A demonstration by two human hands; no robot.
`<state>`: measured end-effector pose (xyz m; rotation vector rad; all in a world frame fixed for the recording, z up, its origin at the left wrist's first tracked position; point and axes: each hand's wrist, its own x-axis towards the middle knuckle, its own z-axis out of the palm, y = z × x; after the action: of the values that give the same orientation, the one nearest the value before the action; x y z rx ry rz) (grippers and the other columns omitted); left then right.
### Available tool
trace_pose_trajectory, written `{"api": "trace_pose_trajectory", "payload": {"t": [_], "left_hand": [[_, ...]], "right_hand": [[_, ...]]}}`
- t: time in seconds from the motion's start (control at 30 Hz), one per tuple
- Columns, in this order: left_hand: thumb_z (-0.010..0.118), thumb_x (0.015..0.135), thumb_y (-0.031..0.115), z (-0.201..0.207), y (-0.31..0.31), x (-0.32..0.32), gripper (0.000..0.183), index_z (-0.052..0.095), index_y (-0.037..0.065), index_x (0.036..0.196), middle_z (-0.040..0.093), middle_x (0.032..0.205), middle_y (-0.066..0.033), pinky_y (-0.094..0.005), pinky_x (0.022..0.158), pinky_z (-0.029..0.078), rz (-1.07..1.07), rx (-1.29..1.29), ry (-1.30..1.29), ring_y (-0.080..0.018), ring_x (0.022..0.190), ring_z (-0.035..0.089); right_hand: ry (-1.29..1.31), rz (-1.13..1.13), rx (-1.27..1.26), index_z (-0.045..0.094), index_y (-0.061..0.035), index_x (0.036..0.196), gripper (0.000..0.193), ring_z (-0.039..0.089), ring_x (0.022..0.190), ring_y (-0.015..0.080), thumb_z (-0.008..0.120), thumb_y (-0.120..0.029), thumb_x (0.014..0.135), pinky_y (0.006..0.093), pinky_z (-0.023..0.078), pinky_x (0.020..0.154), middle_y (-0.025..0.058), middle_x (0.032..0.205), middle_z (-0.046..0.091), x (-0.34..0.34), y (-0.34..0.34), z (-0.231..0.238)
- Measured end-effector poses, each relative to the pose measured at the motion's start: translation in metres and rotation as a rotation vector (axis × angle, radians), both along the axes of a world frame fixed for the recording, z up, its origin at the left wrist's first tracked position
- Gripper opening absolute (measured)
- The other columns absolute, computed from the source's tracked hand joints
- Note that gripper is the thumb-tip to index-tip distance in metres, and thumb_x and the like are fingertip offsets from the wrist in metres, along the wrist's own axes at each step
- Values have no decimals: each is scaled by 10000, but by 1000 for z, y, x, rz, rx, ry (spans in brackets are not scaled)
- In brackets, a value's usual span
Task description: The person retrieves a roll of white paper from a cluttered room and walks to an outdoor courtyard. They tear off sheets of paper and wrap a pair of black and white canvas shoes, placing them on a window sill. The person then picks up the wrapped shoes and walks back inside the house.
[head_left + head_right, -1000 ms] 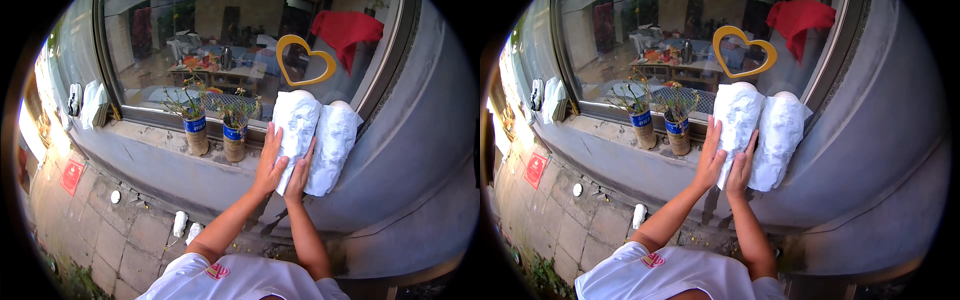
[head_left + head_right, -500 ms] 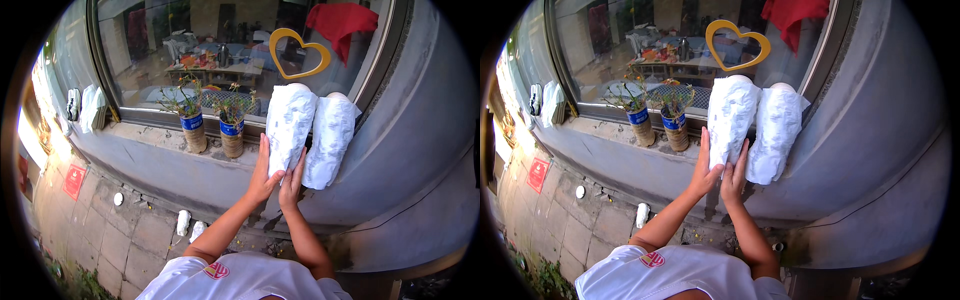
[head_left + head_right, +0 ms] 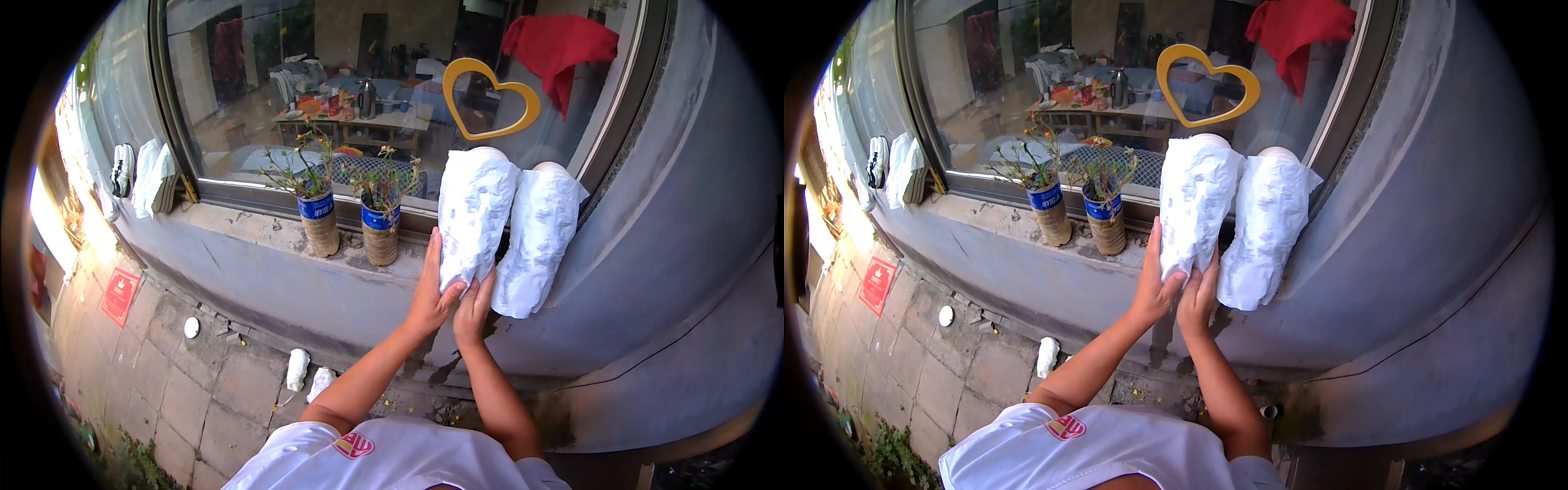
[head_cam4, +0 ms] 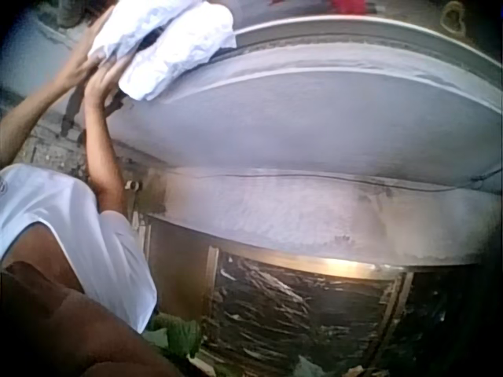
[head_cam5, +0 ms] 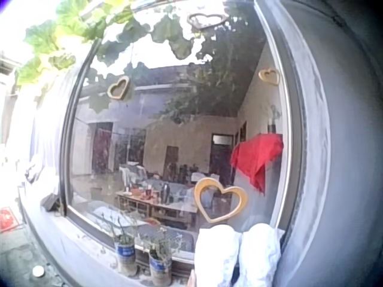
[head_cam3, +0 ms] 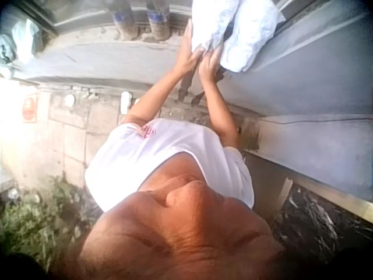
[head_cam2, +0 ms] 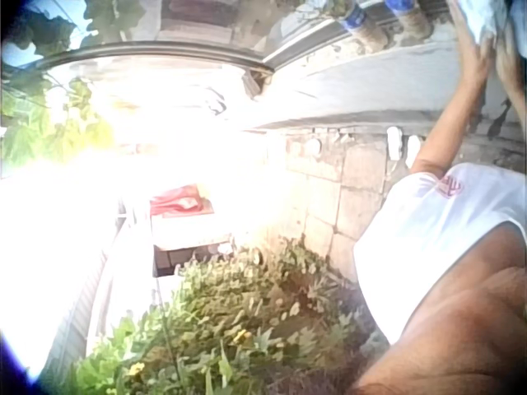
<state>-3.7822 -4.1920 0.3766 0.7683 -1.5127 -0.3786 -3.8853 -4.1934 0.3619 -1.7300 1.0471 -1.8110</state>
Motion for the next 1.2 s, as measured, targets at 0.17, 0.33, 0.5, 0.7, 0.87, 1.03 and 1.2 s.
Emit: {"api": "trace_pose_trajectory", "payload": {"t": [0.17, 0.33, 0.5, 0.7, 0.87, 1.03, 1.2], "left_hand": [[584, 926, 324, 0, -1, -1, 852, 99, -58, 1513, 142, 1577, -249, -411, 1182, 128, -1, -6, 10, -363, 1462, 171], [608, 930, 360, 2, 1, 0, 868, 112, -45, 1516, 139, 1577, -262, -411, 1177, 154, 22, -28, -5, -387, 1463, 171], [604, 933, 357, 0, 1, 0, 858, 118, -44, 1515, 146, 1575, -264, -410, 1177, 155, 18, -17, 2, -387, 1462, 174], [593, 934, 383, 0, 0, 0, 874, 100, -42, 1518, 122, 1581, -262, -410, 1179, 147, -2, -5, -1, -384, 1470, 145], [473, 957, 506, 9, 12, 10, 883, 66, -32, 1527, 69, 1593, -256, -429, 1187, 69, -60, 12, -30, -377, 1486, 64], [335, 979, 565, 26, 25, 28, 831, 139, -31, 1523, 86, 1596, -242, -455, 1185, 15, 36, -1, -153, -379, 1488, 51], [295, 1024, 454, 68, 25, 23, 650, 287, 18, 1506, 109, 1602, -216, -453, 1186, 48, 14, -86, -175, -379, 1489, 55]], "right_hand": [[12, 4, -16, 300, 62, 1458, 490, 378, 1361, 355, 352, -94, 997, 403, 283, 1120, 243, 1468, 376, 0, 1, 1], [25, -1, 2, 318, 67, 1447, 479, 397, 1345, 355, 360, -123, 1010, 404, 295, 1110, 244, 1448, 400, -1, 3, 3], [24, 6, -8, 323, 71, 1442, 479, 407, 1337, 349, 362, -165, 1028, 403, 306, 1103, 241, 1439, 413, -1, 3, 4], [23, 37, 6, 296, 66, 1461, 500, 373, 1365, 347, 361, -182, 1032, 399, 284, 1117, 240, 1474, 374, -4, 3, 2], [59, 82, -34, 132, 47, 1520, 594, 206, 1461, 330, 365, -201, 1033, 386, 188, 1163, 232, 1576, 190, -7, 11, 11], [-107, 233, -64, 50, 16, 1535, 670, 71, 1493, 301, 379, -288, 1037, 404, 73, 1190, 210, 1606, 50, -12, 34, 12], [-57, 201, -174, 103, 58, 1517, 679, 90, 1491, 304, 363, -344, 1035, 410, 78, 1196, 219, 1597, 99, -12, 51, 45]]}}
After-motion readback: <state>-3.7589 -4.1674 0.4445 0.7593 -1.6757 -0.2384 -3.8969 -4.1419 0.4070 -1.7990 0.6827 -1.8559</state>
